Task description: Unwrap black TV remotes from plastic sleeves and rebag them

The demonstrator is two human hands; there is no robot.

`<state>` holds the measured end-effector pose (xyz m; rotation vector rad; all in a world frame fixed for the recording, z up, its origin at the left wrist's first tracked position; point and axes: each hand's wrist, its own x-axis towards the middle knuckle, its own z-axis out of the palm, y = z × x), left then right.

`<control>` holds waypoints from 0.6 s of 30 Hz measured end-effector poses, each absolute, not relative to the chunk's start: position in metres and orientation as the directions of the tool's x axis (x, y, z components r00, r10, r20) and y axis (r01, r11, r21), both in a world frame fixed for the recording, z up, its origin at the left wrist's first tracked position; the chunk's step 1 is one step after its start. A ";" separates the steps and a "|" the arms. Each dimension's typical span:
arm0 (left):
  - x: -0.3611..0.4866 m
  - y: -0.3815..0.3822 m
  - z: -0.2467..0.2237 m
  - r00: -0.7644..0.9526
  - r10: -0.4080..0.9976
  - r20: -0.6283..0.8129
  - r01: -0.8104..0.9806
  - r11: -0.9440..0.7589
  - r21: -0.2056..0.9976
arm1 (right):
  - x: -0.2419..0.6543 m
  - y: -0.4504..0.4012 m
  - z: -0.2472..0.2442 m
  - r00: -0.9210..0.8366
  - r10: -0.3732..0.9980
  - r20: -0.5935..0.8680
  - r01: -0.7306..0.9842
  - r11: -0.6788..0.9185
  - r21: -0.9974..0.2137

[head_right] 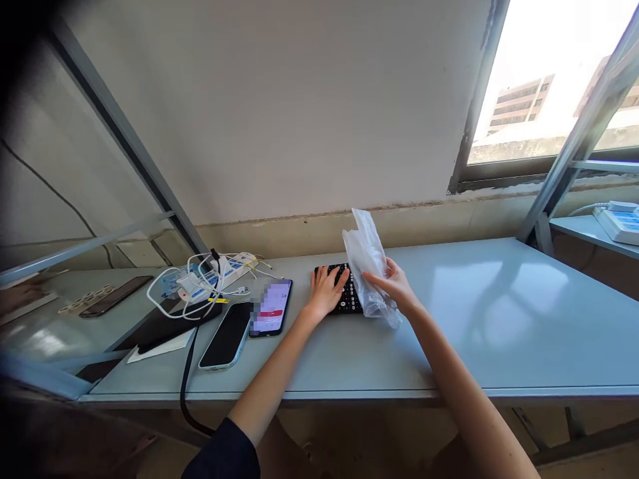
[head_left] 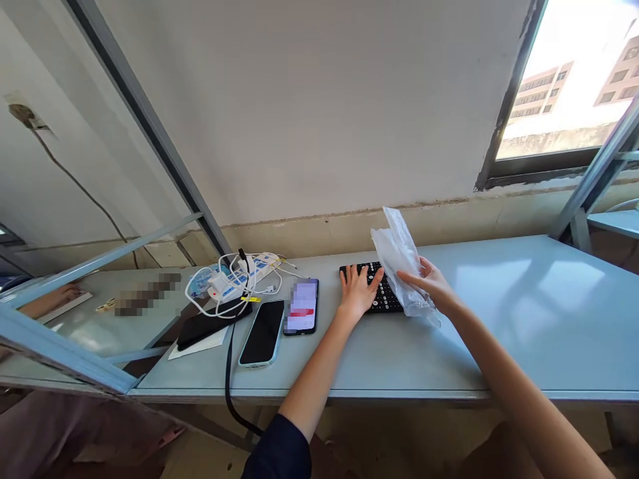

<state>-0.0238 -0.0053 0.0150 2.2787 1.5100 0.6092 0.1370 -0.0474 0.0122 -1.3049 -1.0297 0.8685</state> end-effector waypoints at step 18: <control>-0.034 0.022 0.024 0.130 0.991 -0.035 -0.222 0.063 0.973 | 0.108 -0.042 0.003 0.171 0.945 0.279 0.275 0.226 -0.935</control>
